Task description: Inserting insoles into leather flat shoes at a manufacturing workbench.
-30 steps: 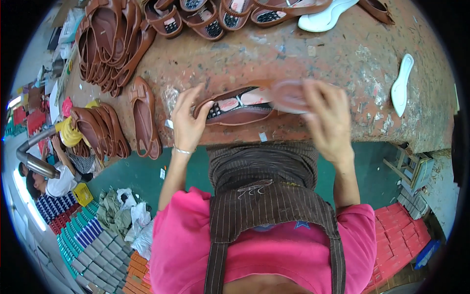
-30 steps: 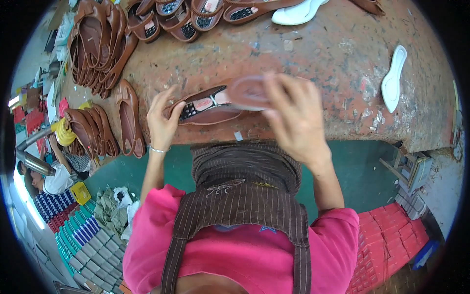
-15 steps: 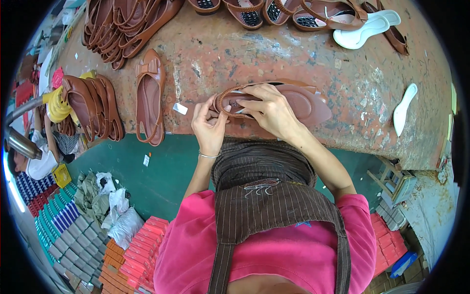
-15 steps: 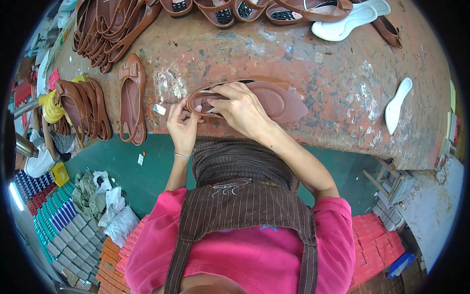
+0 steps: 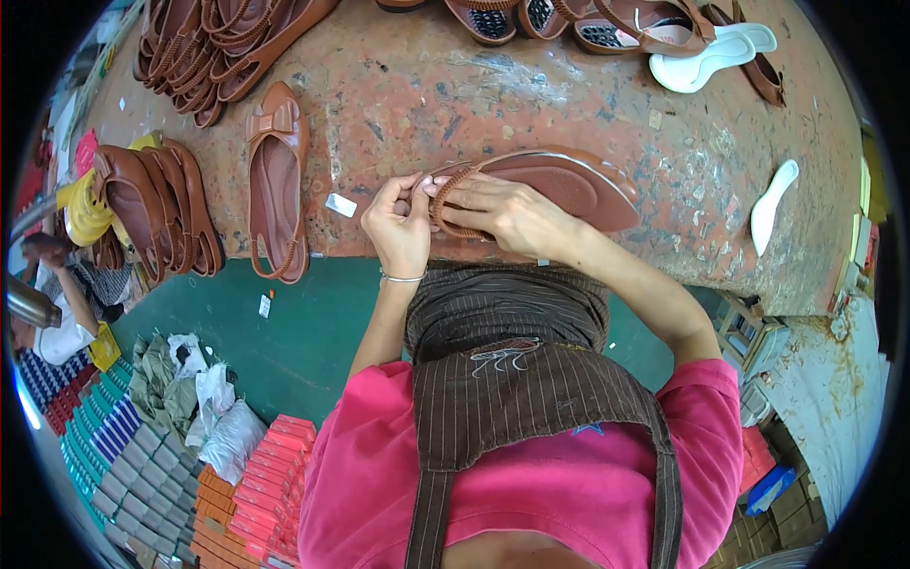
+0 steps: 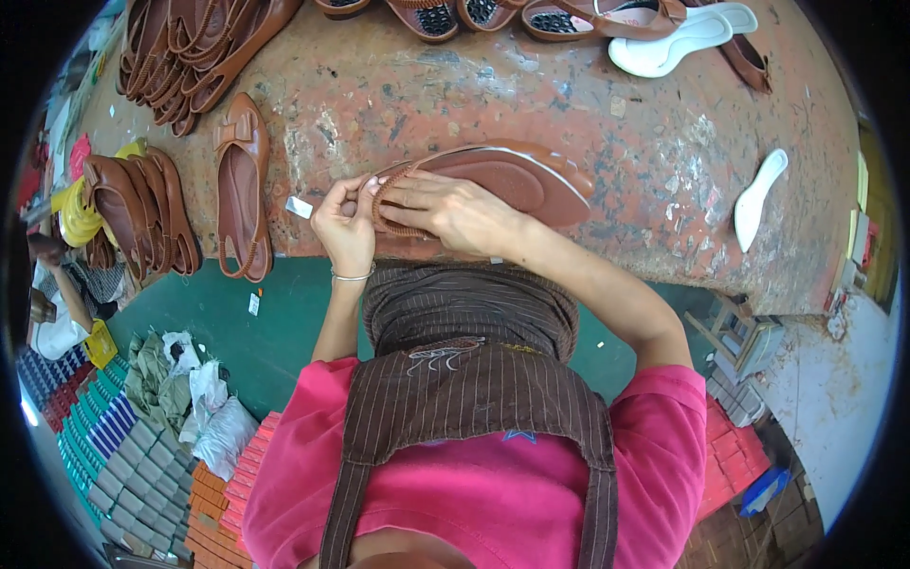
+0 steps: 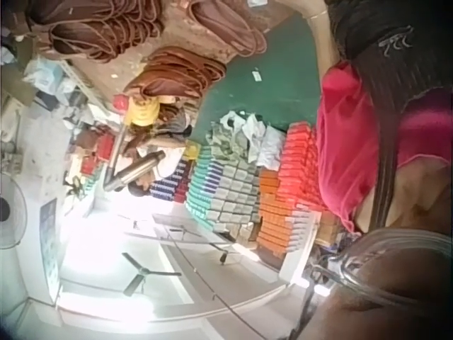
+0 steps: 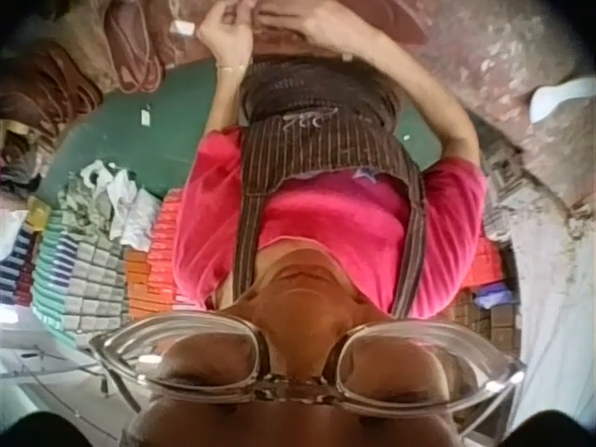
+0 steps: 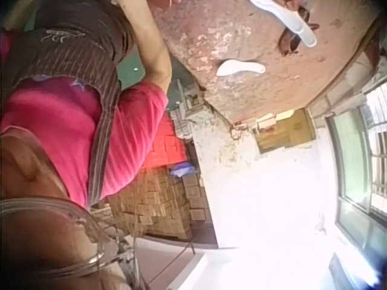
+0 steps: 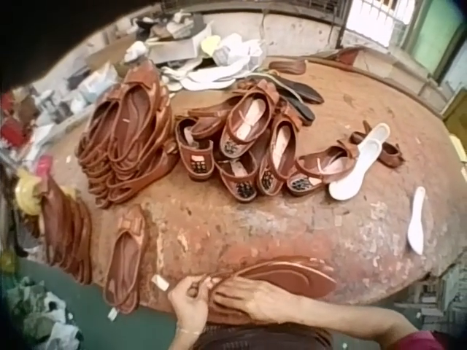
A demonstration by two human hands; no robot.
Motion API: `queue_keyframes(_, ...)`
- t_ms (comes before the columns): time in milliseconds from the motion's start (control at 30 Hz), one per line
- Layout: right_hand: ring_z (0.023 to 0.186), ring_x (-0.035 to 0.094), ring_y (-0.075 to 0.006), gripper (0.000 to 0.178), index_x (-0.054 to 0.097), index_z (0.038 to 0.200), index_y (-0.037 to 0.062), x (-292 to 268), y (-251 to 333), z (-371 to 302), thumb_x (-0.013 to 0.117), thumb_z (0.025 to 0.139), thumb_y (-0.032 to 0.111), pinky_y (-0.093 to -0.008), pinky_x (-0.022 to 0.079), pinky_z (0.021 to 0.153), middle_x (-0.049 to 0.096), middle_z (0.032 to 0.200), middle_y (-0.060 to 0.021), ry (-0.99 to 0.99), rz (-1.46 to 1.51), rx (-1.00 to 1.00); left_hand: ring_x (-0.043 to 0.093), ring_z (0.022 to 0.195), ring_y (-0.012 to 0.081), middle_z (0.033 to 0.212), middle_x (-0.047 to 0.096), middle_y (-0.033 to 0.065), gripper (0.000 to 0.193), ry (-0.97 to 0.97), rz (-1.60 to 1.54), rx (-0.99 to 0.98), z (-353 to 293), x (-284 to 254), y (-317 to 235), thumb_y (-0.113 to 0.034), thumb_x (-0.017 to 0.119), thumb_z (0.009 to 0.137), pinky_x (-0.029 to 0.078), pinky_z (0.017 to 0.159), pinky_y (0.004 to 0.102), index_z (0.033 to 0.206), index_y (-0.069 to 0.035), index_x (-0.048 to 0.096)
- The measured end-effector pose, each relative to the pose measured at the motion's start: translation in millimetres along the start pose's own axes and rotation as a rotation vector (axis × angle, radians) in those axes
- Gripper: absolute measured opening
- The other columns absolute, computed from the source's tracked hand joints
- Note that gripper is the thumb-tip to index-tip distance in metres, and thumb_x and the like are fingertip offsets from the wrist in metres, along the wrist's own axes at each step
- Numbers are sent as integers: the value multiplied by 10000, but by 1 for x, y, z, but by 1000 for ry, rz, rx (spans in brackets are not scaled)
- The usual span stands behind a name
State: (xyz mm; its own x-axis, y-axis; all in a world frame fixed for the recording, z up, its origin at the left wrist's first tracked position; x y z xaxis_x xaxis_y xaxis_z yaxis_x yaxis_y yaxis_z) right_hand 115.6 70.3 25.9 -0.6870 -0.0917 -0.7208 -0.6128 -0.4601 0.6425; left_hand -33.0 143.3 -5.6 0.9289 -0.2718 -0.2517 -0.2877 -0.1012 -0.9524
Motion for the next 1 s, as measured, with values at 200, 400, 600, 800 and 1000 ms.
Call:
queue_keyframes(200,1275,531,-259,420,680,1186,75,-7,21,-13,589,779,123,-436,330,1144,616,1296,-123,-18,-237,240,585,510,67,679,656,60,87,32,65,18,1,-1,-13,-36,639,914,478,418,238,901,44,672)
queue_keyframes(400,1285,525,-249,463,710,1136,102,-28,14,-24,624,687,24,-532,243,1165,670,1212,-84,-74,-384,505,591,484,95,649,646,72,146,84,201,30,-8,3,-24,-61,596,945,471,397,266,845,43,618)
queue_keyframes(600,1070,626,-314,256,694,1022,11,-109,-28,-55,689,792,123,-491,422,980,677,1047,-133,-877,-498,919,628,539,303,605,622,120,145,463,600,318,-73,33,-39,-127,672,844,486,500,390,769,-40,584)
queue_keyframes(800,1079,632,-377,170,562,797,15,-88,35,-61,682,684,-31,-443,513,915,615,1193,-216,-692,-169,532,613,957,312,957,640,126,260,441,569,767,-121,60,-59,-192,765,751,515,801,403,936,-31,677)
queue_keyframes(1000,1246,543,-343,397,577,1141,16,-28,41,-63,602,745,-5,-559,209,1160,582,1297,-202,-426,-474,651,370,1361,372,1290,545,203,518,640,810,781,-128,78,-19,-221,688,817,222,1111,633,1241,50,564)
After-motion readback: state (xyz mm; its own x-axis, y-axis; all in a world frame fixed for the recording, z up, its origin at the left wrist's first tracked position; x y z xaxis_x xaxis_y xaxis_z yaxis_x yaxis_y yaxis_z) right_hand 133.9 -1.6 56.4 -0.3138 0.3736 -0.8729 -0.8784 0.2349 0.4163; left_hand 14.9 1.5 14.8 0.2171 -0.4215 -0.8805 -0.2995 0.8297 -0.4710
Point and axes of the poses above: each hand's wrist, its own z-axis towards the middle knuckle, its own x-axis out of the palm, y = z × x, the point moved 4 cm from there along z, towards the middle knuckle
